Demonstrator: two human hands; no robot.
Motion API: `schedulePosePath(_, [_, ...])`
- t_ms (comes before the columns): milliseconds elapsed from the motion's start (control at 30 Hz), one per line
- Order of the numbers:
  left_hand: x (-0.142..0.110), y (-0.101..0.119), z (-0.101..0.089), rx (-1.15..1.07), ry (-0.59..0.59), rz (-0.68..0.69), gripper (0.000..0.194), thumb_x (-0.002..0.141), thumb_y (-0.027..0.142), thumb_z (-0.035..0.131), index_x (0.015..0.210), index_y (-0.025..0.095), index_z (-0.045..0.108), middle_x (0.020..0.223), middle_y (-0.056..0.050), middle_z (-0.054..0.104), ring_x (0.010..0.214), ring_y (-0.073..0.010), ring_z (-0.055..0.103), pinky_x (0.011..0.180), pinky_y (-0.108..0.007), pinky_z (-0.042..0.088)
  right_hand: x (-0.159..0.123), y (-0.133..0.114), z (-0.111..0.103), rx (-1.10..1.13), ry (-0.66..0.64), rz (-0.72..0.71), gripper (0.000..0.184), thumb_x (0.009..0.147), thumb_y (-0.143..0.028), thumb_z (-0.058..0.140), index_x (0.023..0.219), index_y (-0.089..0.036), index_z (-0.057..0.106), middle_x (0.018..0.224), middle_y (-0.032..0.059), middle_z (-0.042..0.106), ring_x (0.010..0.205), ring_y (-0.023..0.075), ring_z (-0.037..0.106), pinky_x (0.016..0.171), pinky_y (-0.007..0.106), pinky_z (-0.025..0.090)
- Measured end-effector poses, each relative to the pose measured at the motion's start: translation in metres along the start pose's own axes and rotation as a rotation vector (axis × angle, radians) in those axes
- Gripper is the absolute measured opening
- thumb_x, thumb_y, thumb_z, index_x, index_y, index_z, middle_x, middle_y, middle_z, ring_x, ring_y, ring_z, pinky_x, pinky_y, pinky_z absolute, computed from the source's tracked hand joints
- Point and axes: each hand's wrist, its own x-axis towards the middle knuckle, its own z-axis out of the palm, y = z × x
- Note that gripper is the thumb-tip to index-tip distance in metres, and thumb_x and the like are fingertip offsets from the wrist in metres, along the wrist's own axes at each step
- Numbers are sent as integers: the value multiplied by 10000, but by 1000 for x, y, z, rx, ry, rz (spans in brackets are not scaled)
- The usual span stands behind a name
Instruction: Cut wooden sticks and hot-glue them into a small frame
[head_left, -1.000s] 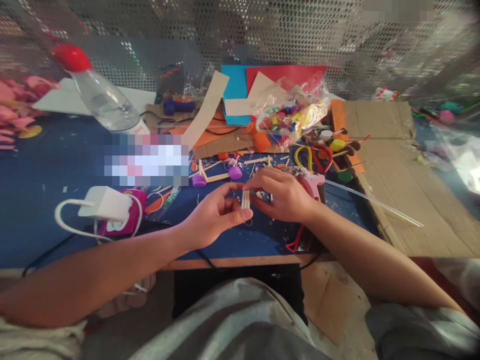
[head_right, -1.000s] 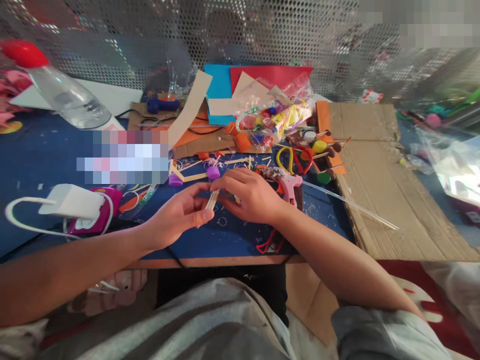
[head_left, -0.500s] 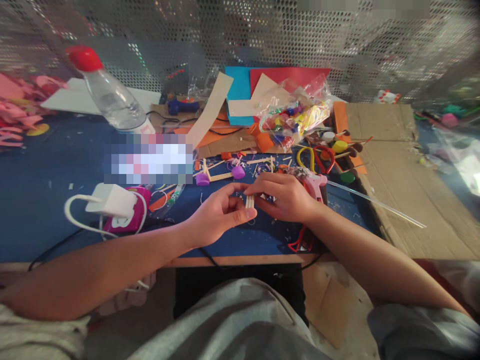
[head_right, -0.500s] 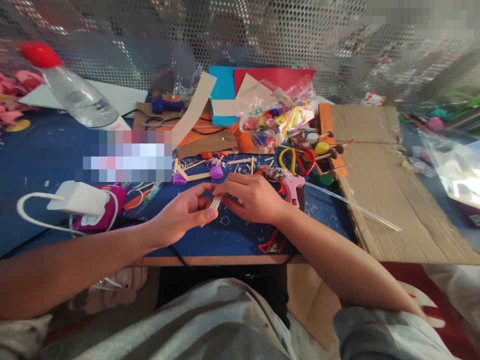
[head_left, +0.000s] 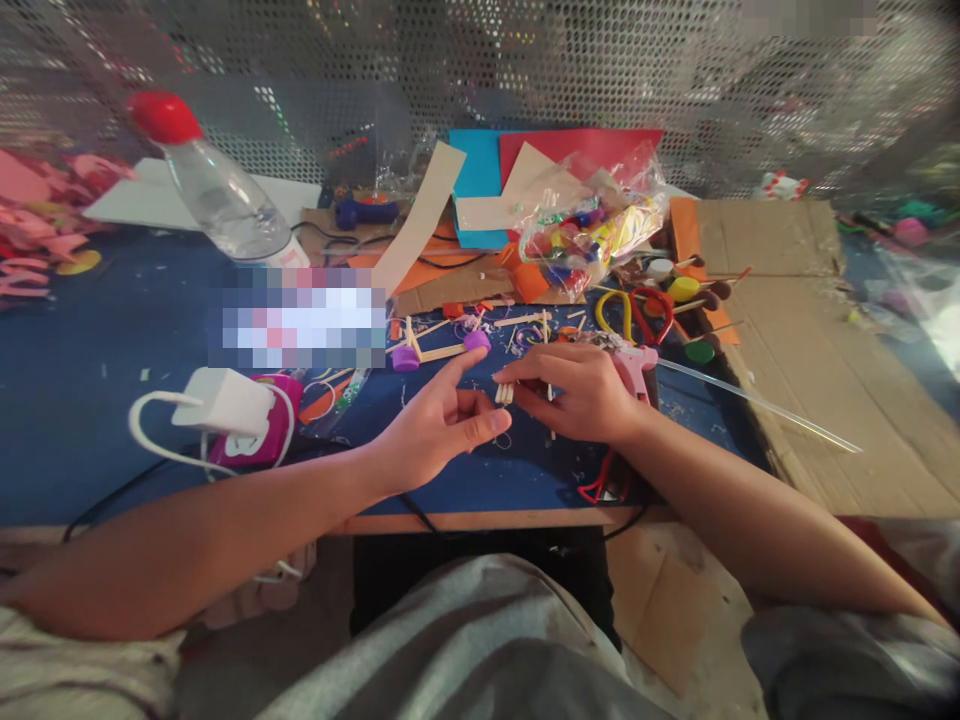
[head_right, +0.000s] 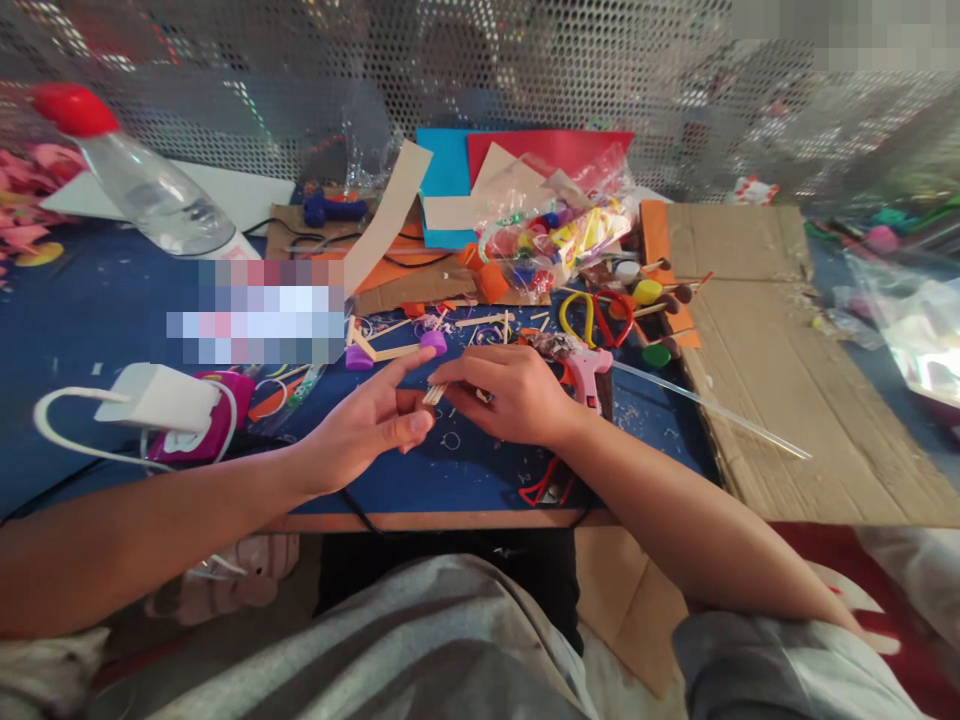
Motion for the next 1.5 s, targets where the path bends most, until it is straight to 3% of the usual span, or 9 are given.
schedulePosePath(133, [2, -5, -1, -71, 182, 102, 825, 909, 636, 887, 1508, 268, 455, 1033, 13, 622, 721, -101, 584, 635, -275, 439, 0, 1, -2, 17, 38, 46, 144, 1027, -128, 672, 1109, -204, 763, 751, -20, 739, 618, 111, 690, 600, 232, 532])
schedulePosePath(200, [1, -7, -1, -43, 237, 254, 687, 940, 567, 884, 1421, 302, 471, 1117, -1, 630, 748, -98, 613, 651, -271, 480, 1, 1, -3, 22, 44, 50, 139, 1023, -136, 676, 1108, -201, 764, 736, -27, 723, 611, 109, 679, 601, 231, 531])
schedulePosePath(300, [-2, -11, 0, 53, 197, 549, 650, 986, 401, 872, 1459, 374, 428, 1149, 0, 663, 759, -99, 626, 694, -275, 534, 0, 2, -3, 17, 49, 53, 122, 1024, -154, 686, 1106, -198, 765, 738, -26, 723, 620, 109, 682, 614, 229, 537])
schedulePosePath(367, [-3, -13, 0, 76, 189, 624, 718, 1014, 335, 840, 1551, 420, 371, 1173, -9, 697, 750, -101, 623, 698, -276, 545, 0, 2, -2, 24, 51, 57, 117, 1025, -158, 686, 1104, -193, 766, 747, -23, 727, 624, 107, 686, 620, 225, 538])
schedulePosePath(567, [-2, -2, 2, -53, 355, 486, 942, 1001, 384, 831, 1709, 389, 210, 1189, -60, 769, 821, -156, 698, 725, -305, 565, 0, 2, -1, 45, 65, 79, 116, 1027, -178, 684, 1098, -203, 772, 731, -31, 711, 611, 109, 675, 619, 232, 534])
schedulePosePath(733, [-5, 4, 5, -97, 361, 386, 1012, 963, 381, 844, 1734, 323, 192, 1017, -19, 794, 736, -161, 684, 735, -328, 547, 0, 2, -2, 59, 49, 94, 130, 1022, -173, 678, 1104, -213, 772, 734, -30, 716, 615, 112, 679, 625, 236, 543])
schedulePosePath(1033, [-7, 3, 5, 11, 353, 517, 603, 993, 309, 813, 1508, 277, 500, 828, 22, 670, 835, -178, 659, 822, -339, 520, 0, 1, -1, 63, 53, 86, 102, 1033, -190, 696, 1094, -206, 777, 738, -27, 730, 613, 105, 689, 632, 224, 545])
schedulePosePath(1233, [-1, 3, 6, -129, 451, 341, 1068, 929, 293, 840, 1769, 317, 180, 930, 0, 757, 1000, -213, 734, 881, -338, 522, 0, 1, -2, 55, 33, 93, 117, 1033, -188, 682, 1098, -213, 776, 727, -27, 727, 612, 112, 687, 618, 231, 542])
schedulePosePath(1500, [3, 3, 3, -266, 469, 261, 1046, 898, 263, 849, 1747, 307, 240, 933, 33, 789, 844, -142, 680, 833, -292, 517, 0, 1, -3, 54, 23, 84, 109, 1040, -193, 687, 1102, -207, 776, 736, -24, 731, 615, 107, 687, 624, 225, 546])
